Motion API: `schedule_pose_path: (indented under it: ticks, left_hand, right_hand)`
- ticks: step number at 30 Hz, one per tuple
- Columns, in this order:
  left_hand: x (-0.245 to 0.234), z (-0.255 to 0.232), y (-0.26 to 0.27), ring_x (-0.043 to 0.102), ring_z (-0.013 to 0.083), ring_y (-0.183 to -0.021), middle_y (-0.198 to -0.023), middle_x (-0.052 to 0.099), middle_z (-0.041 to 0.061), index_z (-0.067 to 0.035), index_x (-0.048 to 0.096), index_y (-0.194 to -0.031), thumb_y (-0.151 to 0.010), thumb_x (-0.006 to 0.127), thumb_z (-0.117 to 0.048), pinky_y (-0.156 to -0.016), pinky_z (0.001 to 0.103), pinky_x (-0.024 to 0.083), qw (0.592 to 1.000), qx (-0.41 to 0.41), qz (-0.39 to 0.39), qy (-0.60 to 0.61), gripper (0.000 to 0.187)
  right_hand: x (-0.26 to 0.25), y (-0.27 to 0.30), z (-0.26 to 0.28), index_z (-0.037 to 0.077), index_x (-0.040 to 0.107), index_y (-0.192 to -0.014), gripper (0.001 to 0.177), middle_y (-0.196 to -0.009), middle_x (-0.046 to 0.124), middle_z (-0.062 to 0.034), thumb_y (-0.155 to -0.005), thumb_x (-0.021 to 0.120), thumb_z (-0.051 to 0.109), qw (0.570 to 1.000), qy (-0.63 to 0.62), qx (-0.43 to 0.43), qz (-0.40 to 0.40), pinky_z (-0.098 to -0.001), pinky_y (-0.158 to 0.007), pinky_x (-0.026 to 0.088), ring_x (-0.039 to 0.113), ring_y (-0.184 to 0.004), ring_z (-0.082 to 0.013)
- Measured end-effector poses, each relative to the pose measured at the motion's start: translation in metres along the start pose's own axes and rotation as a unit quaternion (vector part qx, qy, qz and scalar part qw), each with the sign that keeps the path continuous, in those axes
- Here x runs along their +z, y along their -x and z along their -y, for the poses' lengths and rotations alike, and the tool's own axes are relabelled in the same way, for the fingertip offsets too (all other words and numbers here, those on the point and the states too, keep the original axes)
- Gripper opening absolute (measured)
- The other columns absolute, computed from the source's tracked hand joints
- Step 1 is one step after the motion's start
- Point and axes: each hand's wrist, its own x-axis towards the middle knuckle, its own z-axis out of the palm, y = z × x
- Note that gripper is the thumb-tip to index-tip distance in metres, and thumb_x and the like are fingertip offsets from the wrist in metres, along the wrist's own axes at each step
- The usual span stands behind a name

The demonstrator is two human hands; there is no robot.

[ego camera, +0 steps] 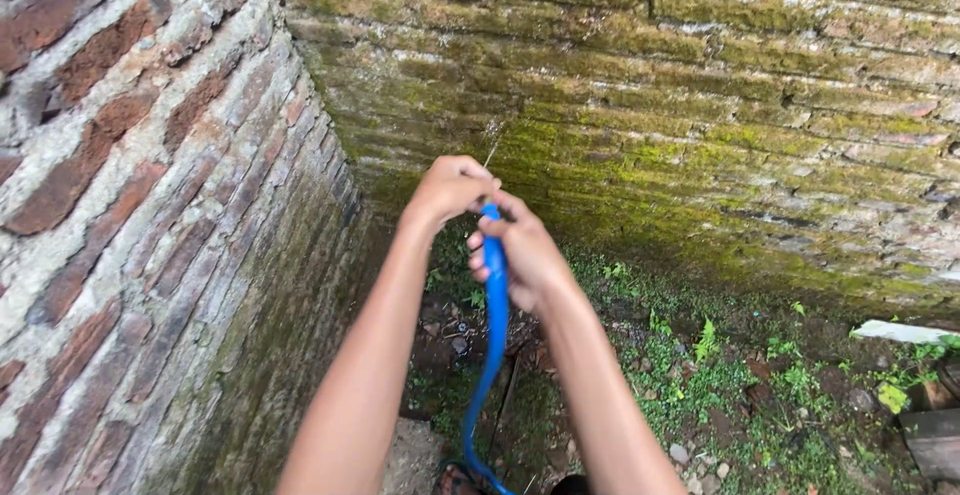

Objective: Secure a blue hose onto an outdoor water source by wrapping a wire around the connection point.

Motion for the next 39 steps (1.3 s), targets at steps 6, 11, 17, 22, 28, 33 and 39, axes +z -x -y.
schedule_pose_path:
  ticks: [6,11,17,22,28,33,39]
  left_hand:
    - [0.026,-0.034,0.011,0.071,0.0158,-0.066,-0.084,0.076,0.013,0.001,0.074,-0.094,-0.085,0.08,-0.014,-0.058,0.03,0.059,0.99,0.007,-0.099,0.102,0.018]
    - [0.036,-0.031,0.004,0.072,0.018,-0.063,-0.085,0.075,0.015,0.0,0.071,-0.093,-0.086,0.079,-0.015,-0.056,0.033,0.06,0.99,-0.063,-0.066,0.11,0.018]
    - [0.063,-0.014,-0.001,0.073,0.0193,-0.068,-0.088,0.077,0.015,-0.001,0.07,-0.092,-0.09,0.076,-0.017,-0.062,0.034,0.062,0.986,-0.099,-0.035,0.132,0.017]
    - [0.074,-0.012,-0.007,0.075,0.0232,-0.08,-0.096,0.076,0.016,-0.002,0.064,-0.097,-0.092,0.073,-0.017,-0.075,0.036,0.065,0.979,-0.124,-0.006,0.161,0.018]
    - [0.079,-0.03,-0.008,0.074,0.0267,-0.095,-0.106,0.074,0.018,-0.003,0.064,-0.102,-0.094,0.069,-0.018,-0.087,0.039,0.062,0.979,-0.137,0.063,0.135,0.018]
    - [0.084,-0.027,-0.023,0.072,0.0253,-0.099,-0.108,0.074,0.013,-0.005,0.071,-0.1,-0.095,0.067,-0.019,-0.093,0.042,0.059,0.977,-0.156,0.101,0.109,0.016]
    - [0.08,-0.037,-0.031,0.069,0.0267,-0.1,-0.111,0.071,0.012,-0.003,0.066,-0.11,-0.099,0.063,-0.026,-0.093,0.047,0.057,0.971,-0.191,0.109,0.094,0.026]
  right_hand:
    - [-0.018,-0.016,0.032,0.007,0.048,-0.147,0.049,-0.078,0.061,-0.0073,-0.098,0.047,0.005,0.962,0.262,-0.067,-0.018,-0.0284,-0.04,0.051,0.062,-0.051,-0.014]
    - [0.019,0.014,0.061,0.007,0.054,-0.138,0.042,-0.092,0.075,-0.0179,-0.096,0.05,0.011,0.814,0.571,0.001,-0.11,-0.0365,-0.06,0.058,0.072,-0.061,-0.0243]
    - [-0.012,-0.014,0.057,0.003,0.063,-0.127,0.035,-0.109,0.077,-0.018,-0.096,0.053,0.016,0.59,0.801,0.03,-0.101,-0.0426,-0.077,0.062,0.073,-0.076,-0.0288]
    - [0.0,0.008,0.084,0.004,0.049,-0.14,0.043,-0.117,0.071,-0.0188,-0.099,0.053,0.014,0.612,0.775,0.139,-0.081,-0.0381,-0.07,0.066,0.079,-0.069,-0.027]
    - [-0.017,-0.002,0.083,-0.01,0.065,-0.127,0.036,-0.106,0.079,-0.0232,-0.099,0.051,0.007,0.644,0.741,0.163,-0.098,-0.0355,-0.059,0.063,0.076,-0.064,-0.0244]
    - [-0.029,-0.015,0.082,-0.011,0.059,-0.126,0.034,-0.103,0.074,-0.0245,-0.098,0.054,0.006,0.675,0.714,0.154,-0.109,-0.0347,-0.058,0.067,0.078,-0.066,-0.0256]
    - [-0.021,-0.018,0.085,-0.01,0.062,-0.131,0.041,-0.108,0.077,-0.0222,-0.095,0.058,0.01,0.641,0.747,0.127,-0.124,-0.0325,-0.055,0.062,0.075,-0.063,-0.0233]
